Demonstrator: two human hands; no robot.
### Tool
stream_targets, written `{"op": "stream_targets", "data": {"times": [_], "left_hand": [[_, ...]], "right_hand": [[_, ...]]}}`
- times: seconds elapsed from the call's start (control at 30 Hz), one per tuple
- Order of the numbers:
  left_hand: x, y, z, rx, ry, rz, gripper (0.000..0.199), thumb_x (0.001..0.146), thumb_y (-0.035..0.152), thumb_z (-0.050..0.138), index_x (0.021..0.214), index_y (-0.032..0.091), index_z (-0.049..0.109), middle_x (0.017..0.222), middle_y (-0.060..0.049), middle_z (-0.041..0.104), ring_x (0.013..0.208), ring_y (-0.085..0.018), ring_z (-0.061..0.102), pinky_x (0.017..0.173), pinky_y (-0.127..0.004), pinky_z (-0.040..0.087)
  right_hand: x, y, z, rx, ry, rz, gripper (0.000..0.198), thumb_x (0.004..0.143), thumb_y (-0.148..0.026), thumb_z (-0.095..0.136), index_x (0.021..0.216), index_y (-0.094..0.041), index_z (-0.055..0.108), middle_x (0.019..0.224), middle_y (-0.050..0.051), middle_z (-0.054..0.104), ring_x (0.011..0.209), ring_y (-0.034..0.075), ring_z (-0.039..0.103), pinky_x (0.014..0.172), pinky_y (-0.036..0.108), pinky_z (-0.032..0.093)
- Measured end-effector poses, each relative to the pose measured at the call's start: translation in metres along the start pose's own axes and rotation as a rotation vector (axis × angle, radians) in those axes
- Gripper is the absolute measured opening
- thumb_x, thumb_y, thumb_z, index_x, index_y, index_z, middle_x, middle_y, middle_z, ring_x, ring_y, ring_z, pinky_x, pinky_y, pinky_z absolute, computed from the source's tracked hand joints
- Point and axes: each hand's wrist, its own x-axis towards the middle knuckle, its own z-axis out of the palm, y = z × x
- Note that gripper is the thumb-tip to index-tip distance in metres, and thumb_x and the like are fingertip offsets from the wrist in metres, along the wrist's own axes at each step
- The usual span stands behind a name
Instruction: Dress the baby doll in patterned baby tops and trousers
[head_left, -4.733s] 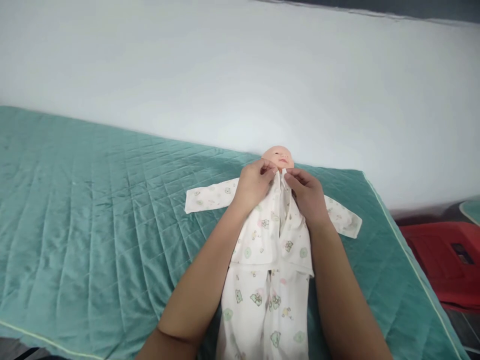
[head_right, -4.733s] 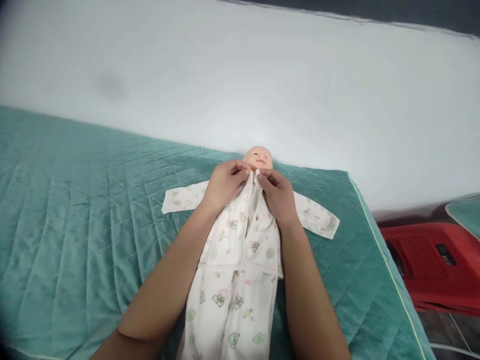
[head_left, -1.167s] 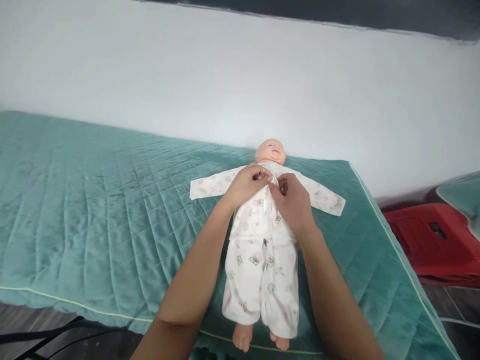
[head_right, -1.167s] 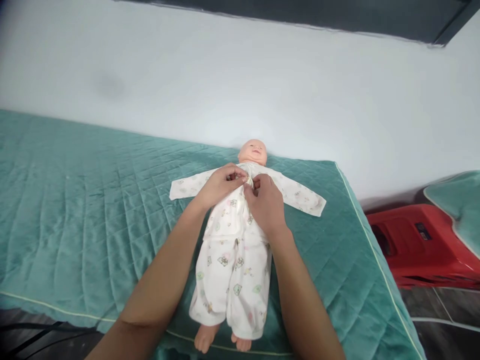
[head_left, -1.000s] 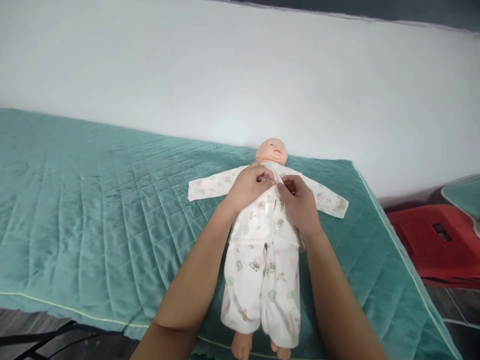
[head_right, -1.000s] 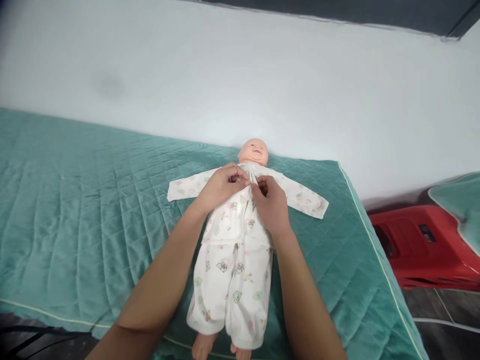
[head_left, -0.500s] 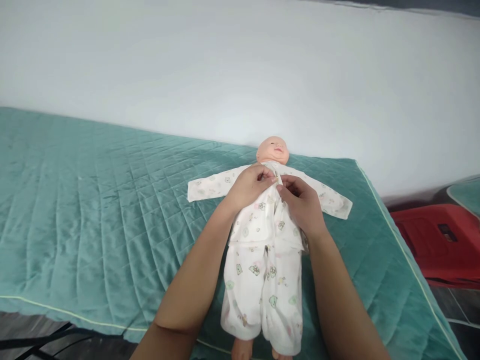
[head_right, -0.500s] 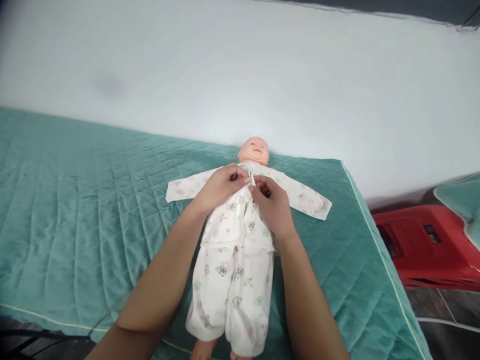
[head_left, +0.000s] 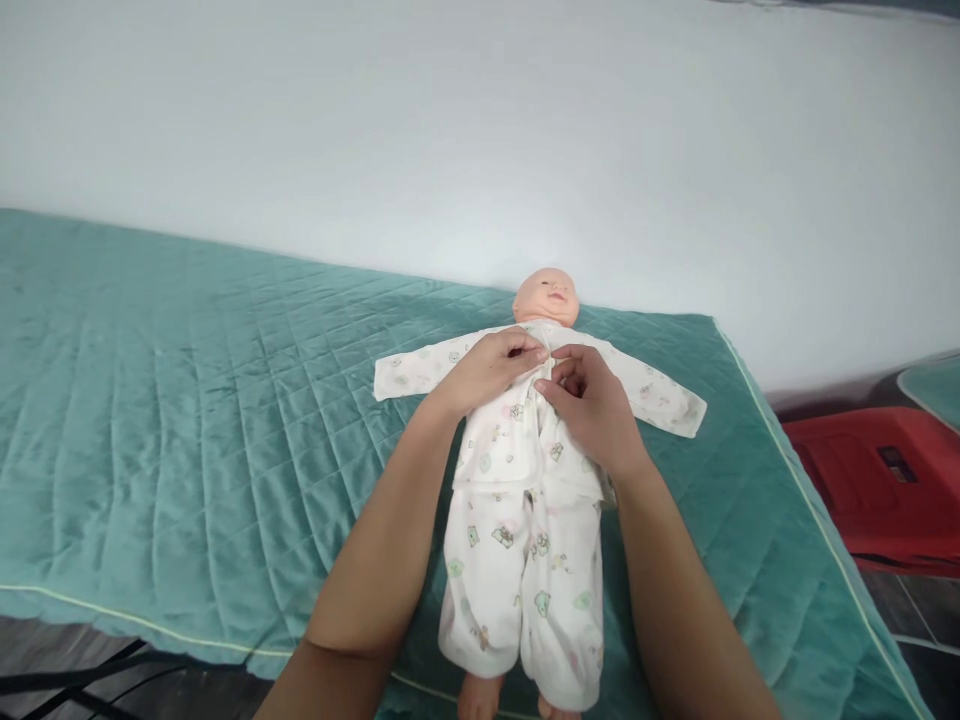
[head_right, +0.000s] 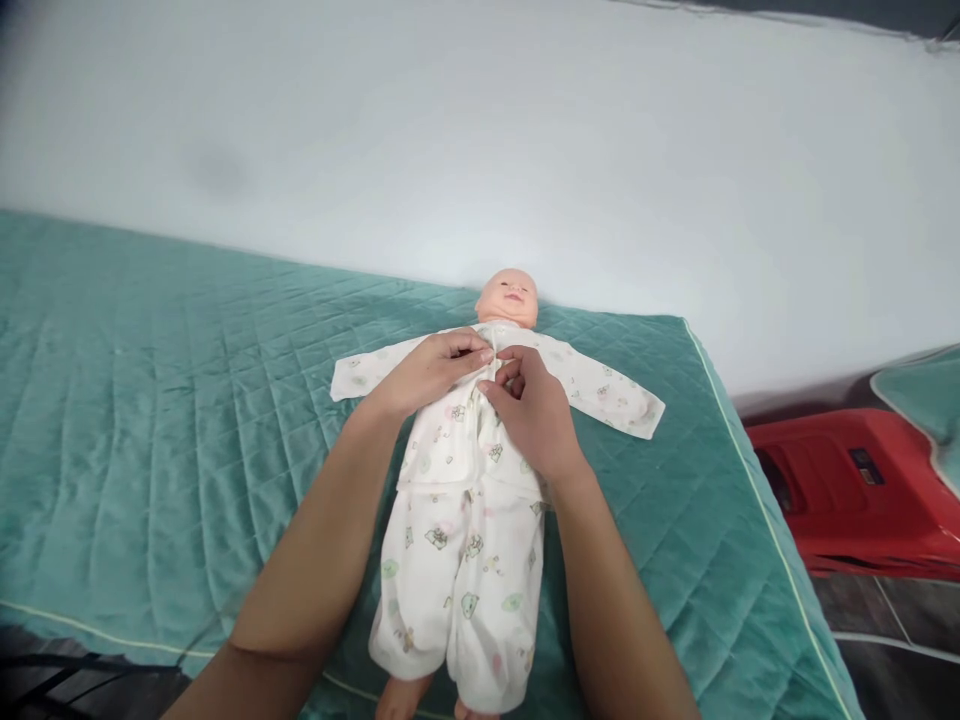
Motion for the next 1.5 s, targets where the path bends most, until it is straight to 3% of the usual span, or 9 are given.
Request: {"op": "stream_targets", "data": {"times": [0.17, 0.43, 0.63, 0.9, 0.97, 1.13, 1.23, 1.4, 1.5], "left_hand": [[-0.001, 0.003, -0.001, 0.028, -0.011, -0.028, 0.026, 0.085, 0.043, 0.062, 0.077, 0.019, 0.067, 0.083, -0.002, 0.058, 0.076, -0.014, 0.052, 0.068, -0.028, 0.042], [-0.001, 0.008, 0.002, 0.012, 0.021, -0.088, 0.008, 0.075, 0.022, 0.059, 0.071, 0.019, 0.065, 0.08, 0.0, 0.056, 0.068, -0.012, 0.049, 0.061, -0.026, 0.039], [-0.002, 0.011, 0.003, 0.018, 0.042, -0.099, 0.003, 0.068, 0.017, 0.056, 0.065, 0.018, 0.057, 0.076, 0.001, 0.052, 0.064, -0.01, 0.045, 0.057, -0.026, 0.035], [-0.005, 0.01, -0.006, 0.051, -0.015, -0.117, 0.005, 0.075, 0.02, 0.055, 0.07, 0.019, 0.057, 0.07, 0.002, 0.049, 0.062, -0.01, 0.042, 0.057, -0.026, 0.033], [-0.005, 0.007, -0.006, 0.049, 0.003, -0.102, 0.003, 0.077, 0.022, 0.059, 0.076, 0.02, 0.059, 0.074, 0.002, 0.051, 0.065, -0.011, 0.045, 0.059, -0.025, 0.036], [-0.004, 0.003, -0.006, 0.038, 0.016, 0.028, 0.023, 0.089, 0.028, 0.056, 0.107, 0.023, 0.068, 0.091, -0.001, 0.061, 0.075, -0.012, 0.052, 0.07, -0.025, 0.042], [-0.003, 0.004, -0.008, 0.074, -0.02, 0.057, 0.027, 0.093, 0.027, 0.049, 0.106, 0.022, 0.072, 0.1, -0.003, 0.066, 0.08, -0.012, 0.055, 0.075, -0.025, 0.043], [-0.008, 0.015, -0.013, 0.14, -0.048, -0.022, 0.025, 0.092, 0.029, 0.052, 0.1, 0.019, 0.073, 0.101, -0.003, 0.069, 0.075, -0.011, 0.054, 0.069, -0.024, 0.041], [-0.016, 0.027, -0.017, 0.191, -0.09, -0.061, 0.025, 0.091, 0.034, 0.053, 0.087, 0.018, 0.071, 0.084, -0.001, 0.066, 0.066, -0.01, 0.049, 0.061, -0.024, 0.037]], "right_hand": [[-0.003, -0.01, 0.002, -0.131, 0.001, -0.005, 0.033, 0.083, -0.031, 0.066, 0.115, -0.026, 0.059, 0.082, -0.002, 0.065, 0.066, 0.015, 0.054, 0.065, 0.03, 0.043], [-0.006, -0.014, 0.004, -0.195, 0.012, -0.018, 0.038, 0.083, -0.031, 0.065, 0.121, -0.027, 0.059, 0.082, -0.002, 0.068, 0.067, 0.017, 0.058, 0.065, 0.032, 0.045], [-0.006, -0.014, 0.004, -0.181, 0.015, -0.017, 0.039, 0.083, -0.031, 0.066, 0.121, -0.026, 0.06, 0.082, -0.001, 0.068, 0.068, 0.017, 0.058, 0.065, 0.031, 0.044], [-0.008, -0.018, 0.003, -0.214, 0.009, 0.002, 0.041, 0.085, -0.032, 0.065, 0.125, -0.024, 0.059, 0.083, -0.001, 0.069, 0.069, 0.017, 0.058, 0.068, 0.033, 0.045], [-0.008, -0.019, 0.003, -0.225, 0.013, 0.015, 0.041, 0.085, -0.033, 0.065, 0.125, -0.023, 0.059, 0.084, 0.0, 0.069, 0.07, 0.017, 0.058, 0.069, 0.034, 0.045], [-0.008, -0.02, 0.001, -0.213, 0.02, 0.05, 0.04, 0.086, -0.034, 0.064, 0.125, -0.023, 0.059, 0.083, -0.001, 0.067, 0.071, 0.017, 0.058, 0.07, 0.033, 0.045], [-0.009, -0.022, 0.0, -0.216, 0.02, 0.065, 0.042, 0.088, -0.035, 0.063, 0.127, -0.024, 0.055, 0.085, -0.001, 0.066, 0.072, 0.016, 0.059, 0.069, 0.031, 0.044], [-0.022, -0.037, -0.002, -0.53, -0.011, 0.105, 0.024, 0.092, -0.042, 0.06, 0.097, -0.02, 0.053, 0.084, 0.002, 0.062, 0.07, 0.018, 0.056, 0.06, 0.029, 0.035], [-0.033, -0.05, -0.002, -0.764, -0.124, 0.117, 0.027, 0.094, -0.044, 0.057, 0.083, -0.021, 0.047, 0.082, 0.004, 0.059, 0.064, 0.017, 0.051, 0.056, 0.03, 0.027]]}}
